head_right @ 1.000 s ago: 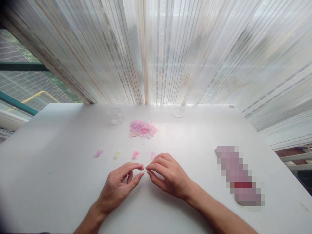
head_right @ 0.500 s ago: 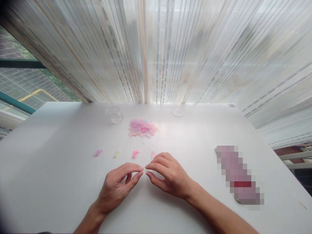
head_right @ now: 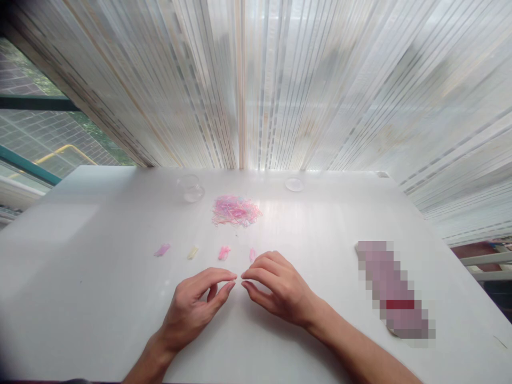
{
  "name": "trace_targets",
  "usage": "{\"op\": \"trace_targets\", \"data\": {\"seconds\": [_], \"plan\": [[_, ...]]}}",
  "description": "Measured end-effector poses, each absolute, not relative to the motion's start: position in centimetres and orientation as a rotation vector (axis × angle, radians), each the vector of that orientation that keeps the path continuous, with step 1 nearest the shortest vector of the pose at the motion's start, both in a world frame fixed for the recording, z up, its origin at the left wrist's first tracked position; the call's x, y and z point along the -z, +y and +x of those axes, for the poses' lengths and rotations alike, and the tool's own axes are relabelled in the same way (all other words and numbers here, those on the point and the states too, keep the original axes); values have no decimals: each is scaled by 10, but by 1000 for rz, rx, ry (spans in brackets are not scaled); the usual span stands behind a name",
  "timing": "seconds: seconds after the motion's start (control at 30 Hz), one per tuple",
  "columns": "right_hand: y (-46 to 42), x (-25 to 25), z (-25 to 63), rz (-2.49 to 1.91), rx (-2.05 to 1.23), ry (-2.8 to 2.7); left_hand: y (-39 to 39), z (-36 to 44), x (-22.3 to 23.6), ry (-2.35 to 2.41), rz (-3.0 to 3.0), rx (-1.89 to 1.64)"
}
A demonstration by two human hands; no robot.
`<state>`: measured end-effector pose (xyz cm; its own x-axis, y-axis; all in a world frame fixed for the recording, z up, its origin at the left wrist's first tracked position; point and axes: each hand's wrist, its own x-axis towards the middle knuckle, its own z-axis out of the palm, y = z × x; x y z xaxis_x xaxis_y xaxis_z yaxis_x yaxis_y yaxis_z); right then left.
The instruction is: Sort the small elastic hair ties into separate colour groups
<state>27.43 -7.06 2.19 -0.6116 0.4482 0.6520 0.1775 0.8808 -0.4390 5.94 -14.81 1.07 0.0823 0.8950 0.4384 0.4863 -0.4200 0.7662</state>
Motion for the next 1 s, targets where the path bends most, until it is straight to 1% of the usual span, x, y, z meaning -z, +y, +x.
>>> {"op": "trace_targets", "data": {"seconds": [1.0], "plan": [[-72,-20,276,-478,-479,-2297,-148,64,-9,1309,1930,-1334]]}}
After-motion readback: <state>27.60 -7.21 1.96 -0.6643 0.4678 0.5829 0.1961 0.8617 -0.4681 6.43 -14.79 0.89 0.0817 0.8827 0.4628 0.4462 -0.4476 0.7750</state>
